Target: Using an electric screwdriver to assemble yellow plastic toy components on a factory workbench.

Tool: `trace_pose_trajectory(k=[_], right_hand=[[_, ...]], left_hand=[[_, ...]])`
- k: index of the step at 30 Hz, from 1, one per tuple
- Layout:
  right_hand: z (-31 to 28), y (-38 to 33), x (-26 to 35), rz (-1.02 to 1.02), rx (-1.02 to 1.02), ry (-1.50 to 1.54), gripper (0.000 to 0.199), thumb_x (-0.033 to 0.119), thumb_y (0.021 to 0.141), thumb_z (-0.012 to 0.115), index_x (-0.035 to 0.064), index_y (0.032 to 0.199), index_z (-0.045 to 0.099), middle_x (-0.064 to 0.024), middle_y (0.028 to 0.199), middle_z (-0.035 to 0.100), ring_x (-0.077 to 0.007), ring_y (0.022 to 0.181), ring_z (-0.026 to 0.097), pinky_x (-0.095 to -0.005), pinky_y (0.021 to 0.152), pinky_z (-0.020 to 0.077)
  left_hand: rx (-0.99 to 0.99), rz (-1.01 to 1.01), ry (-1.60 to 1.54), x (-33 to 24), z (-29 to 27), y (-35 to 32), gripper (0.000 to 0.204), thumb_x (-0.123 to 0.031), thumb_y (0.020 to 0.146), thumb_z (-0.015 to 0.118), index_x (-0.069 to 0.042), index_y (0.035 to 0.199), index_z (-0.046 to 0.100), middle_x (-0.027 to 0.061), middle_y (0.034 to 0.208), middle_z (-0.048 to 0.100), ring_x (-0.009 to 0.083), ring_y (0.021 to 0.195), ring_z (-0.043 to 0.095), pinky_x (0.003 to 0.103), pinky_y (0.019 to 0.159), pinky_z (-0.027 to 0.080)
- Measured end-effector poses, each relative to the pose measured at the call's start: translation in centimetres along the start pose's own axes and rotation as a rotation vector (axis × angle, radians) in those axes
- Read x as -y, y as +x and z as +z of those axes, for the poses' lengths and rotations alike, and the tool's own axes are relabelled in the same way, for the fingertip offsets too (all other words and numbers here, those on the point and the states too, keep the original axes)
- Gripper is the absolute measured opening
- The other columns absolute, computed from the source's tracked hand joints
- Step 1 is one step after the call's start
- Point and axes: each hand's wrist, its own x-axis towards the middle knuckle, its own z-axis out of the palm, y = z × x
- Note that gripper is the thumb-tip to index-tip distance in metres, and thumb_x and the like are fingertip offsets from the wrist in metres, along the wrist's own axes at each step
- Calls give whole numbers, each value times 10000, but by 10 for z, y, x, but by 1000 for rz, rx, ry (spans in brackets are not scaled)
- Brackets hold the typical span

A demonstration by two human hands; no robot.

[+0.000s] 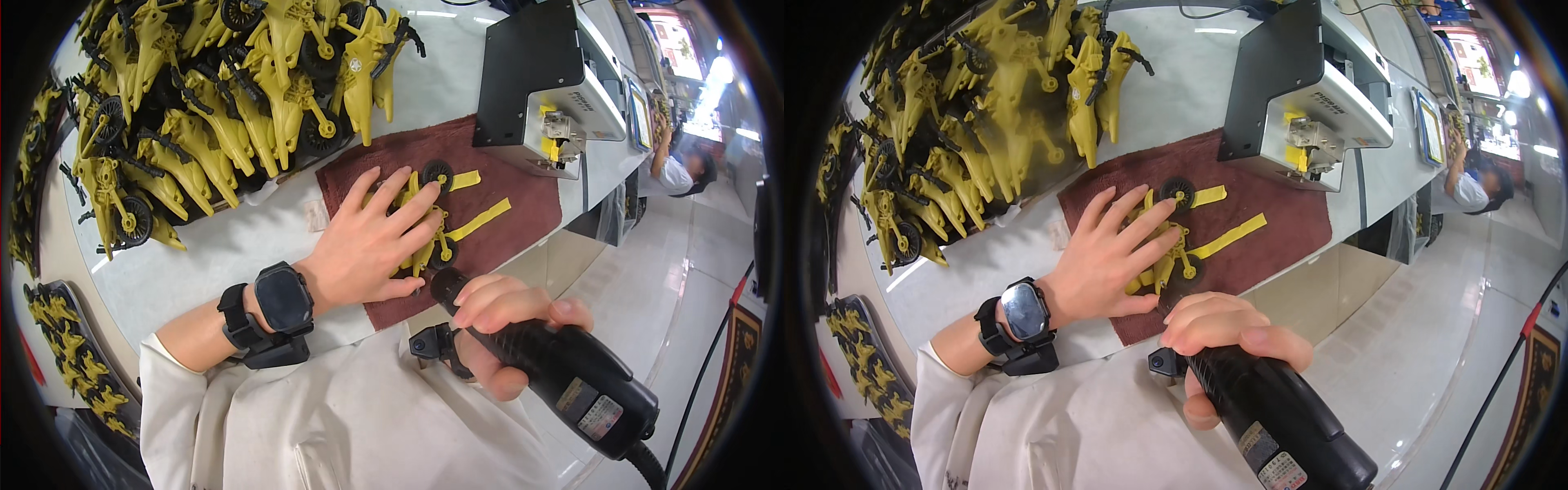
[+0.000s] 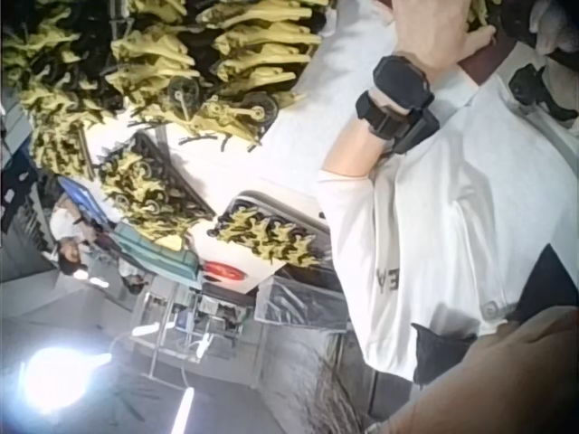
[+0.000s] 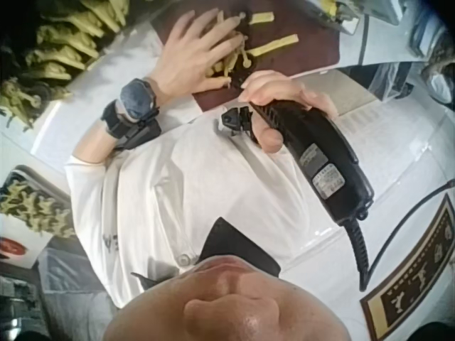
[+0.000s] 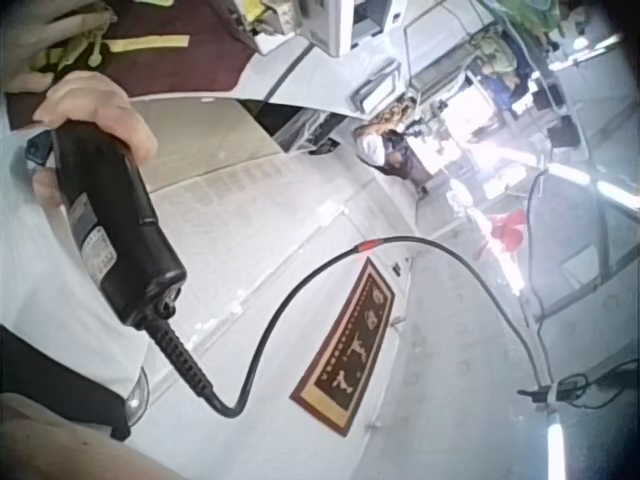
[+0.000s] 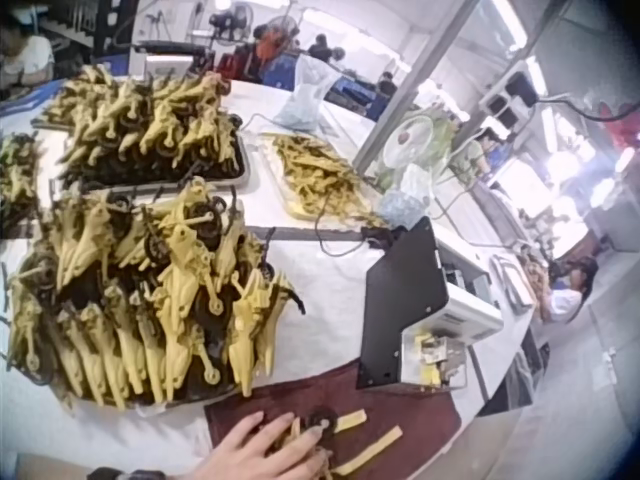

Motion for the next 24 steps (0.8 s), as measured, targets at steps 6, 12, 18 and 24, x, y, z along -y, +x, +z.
trace_pose_trajectory(k=[6, 12, 18, 24], right_hand=[[-2, 6, -6, 7, 55, 3, 624, 408, 884, 583, 12, 1234, 253, -162, 786, 560, -252, 521, 572, -374, 490, 484], [2, -3, -12, 42, 15, 107, 543, 251, 792, 668, -9, 1159, 364, -184, 786, 574, -274, 652, 593, -402, 568, 497], [-43, -26, -4, -5, -112, 199, 541, 444, 837, 560, 23, 1129, 384, -84, 731, 512, -191, 578, 468, -365, 569, 399], [-32, 84, 23, -132, -633, 256, 421, 503, 889, 455, 88, 917, 522, -19, 647, 484, -157, 468, 430, -297, 447, 349]], left_hand=[[-1, 22, -20, 4, -4, 4, 689, -319, 572, 725, -110, 1200, 531, 108, 1351, 406, 359, 1242, 371, 527, 1019, 291], [-45, -53, -9, -2, -3, -8, 781, -321, 527, 761, -80, 1224, 505, 160, 1403, 365, 398, 1254, 363, 534, 1036, 289], [-116, 34, 45, -25, 25, -3, 665, -372, 520, 747, 17, 1033, 578, 287, 1358, 356, 430, 1224, 379, 506, 1065, 284], [-177, 69, -9, -27, -52, -62, 556, -334, 547, 698, -18, 1000, 635, 237, 1205, 508, 347, 1080, 489, 433, 953, 332]])
